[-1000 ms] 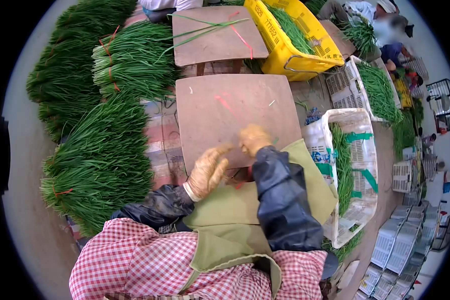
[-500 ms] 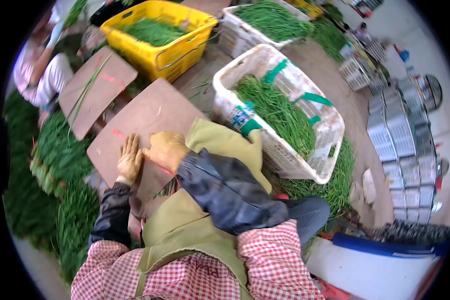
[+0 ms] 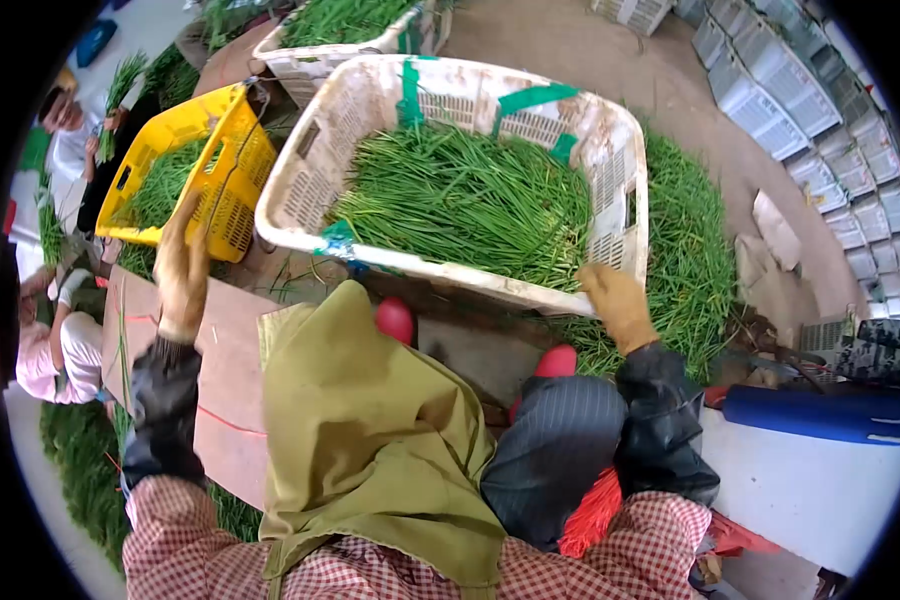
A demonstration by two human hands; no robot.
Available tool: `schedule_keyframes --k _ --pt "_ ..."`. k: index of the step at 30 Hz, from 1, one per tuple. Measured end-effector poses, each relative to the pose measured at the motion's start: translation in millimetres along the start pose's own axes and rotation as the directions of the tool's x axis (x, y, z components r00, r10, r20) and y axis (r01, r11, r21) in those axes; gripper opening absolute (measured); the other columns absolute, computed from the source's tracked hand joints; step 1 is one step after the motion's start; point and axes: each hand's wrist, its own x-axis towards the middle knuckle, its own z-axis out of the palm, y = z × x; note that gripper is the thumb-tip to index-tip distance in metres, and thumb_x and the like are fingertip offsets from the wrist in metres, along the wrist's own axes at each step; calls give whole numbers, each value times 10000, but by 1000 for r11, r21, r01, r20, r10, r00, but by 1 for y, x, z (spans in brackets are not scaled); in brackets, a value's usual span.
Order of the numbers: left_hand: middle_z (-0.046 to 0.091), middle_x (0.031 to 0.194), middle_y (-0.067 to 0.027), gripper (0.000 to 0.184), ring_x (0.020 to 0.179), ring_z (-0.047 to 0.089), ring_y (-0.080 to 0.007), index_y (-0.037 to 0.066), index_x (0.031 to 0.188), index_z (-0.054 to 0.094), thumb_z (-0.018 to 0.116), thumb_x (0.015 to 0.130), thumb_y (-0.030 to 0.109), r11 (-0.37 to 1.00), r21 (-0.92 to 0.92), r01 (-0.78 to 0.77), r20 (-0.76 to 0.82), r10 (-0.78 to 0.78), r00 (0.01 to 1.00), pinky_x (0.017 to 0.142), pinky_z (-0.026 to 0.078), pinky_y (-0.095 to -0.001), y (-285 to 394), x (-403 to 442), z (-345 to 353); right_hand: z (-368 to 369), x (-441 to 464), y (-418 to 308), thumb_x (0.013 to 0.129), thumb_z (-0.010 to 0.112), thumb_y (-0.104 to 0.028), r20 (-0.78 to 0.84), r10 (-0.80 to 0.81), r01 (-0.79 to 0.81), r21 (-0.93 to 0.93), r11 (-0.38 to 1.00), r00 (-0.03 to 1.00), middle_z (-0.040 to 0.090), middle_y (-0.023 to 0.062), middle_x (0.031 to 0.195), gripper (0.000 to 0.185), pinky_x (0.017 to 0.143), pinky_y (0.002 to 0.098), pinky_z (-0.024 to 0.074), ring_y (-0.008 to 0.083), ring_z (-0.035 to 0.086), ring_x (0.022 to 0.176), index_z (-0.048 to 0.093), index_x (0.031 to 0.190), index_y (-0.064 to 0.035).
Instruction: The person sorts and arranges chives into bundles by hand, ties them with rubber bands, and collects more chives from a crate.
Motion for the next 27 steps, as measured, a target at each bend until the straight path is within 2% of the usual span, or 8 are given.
schedule_keyframes --k 8,12,16,17,19,21,24,27 --pt "608 1238 -182 389 1153 565 -333 35 1204 609 491 957 311 958 54 -280 649 180 739 987 444 -399 16 103 277 29 -10 5 877 599 -203 -171 -137 114 -139 984 976 626 110 686 150 560 427 437 314 576 576 693 872 -86" --pt "667 1095 -184 383 1033 622 -355 39 1173 628 509 945 322 983 181 24 673 -141 726 912 483 -425 -18 88 285 22 -2 7 868 613 -193 -89 -139 139 -2 990 986 638 110 723 143 589 413 461 321 601 623 689 901 -77" --pt "677 1040 -189 371 979 649 -325 47 1128 655 529 950 348 975 169 146 575 -218 789 862 507 -412 -52 50 236 5 44 -5 825 694 -244 435 151 -323 353 878 887 659 184 1080 421 808 379 502 324 646 949 609 1159 -2" --pt "681 1026 -189 348 970 649 -339 58 1132 657 537 947 326 971 93 222 504 -238 831 873 505 -414 -58 45 232 16 72 -10 825 694 -244 426 84 -265 386 883 901 659 184 1080 421 808 379 502 324 646 949 609 1159 -2" --pt "690 993 -176 301 961 656 -320 60 1122 664 567 941 279 949 -40 312 333 -282 900 880 509 -402 -59 52 223 32 120 -34 829 691 -299 373 -315 296 108 949 873 571 231 1258 578 935 410 457 368 571 1123 519 1270 31" --pt "699 925 -105 225 928 651 -199 35 1055 685 606 943 213 769 -267 581 175 -555 813 859 511 -334 -32 71 214 60 172 -85 830 676 -361 431 -397 306 267 914 811 510 259 1330 673 1015 429 405 395 509 1205 462 1321 46" --pt "670 928 -48 317 824 601 -151 24 1087 637 509 1008 303 496 -779 383 -26 -636 771 741 502 -286 -63 65 215 133 234 -152 799 677 -449 396 -551 525 182 831 735 469 275 1372 807 1063 422 378 392 485 1242 418 1355 75" --pt "701 928 -80 451 777 649 -146 22 1118 624 462 1007 427 376 -871 317 -51 -710 702 686 495 -257 -80 58 224 232 270 -209 722 713 -583 361 -574 570 129 812 735 471 268 1374 929 1040 410 415 369 501 1239 455 1328 73"
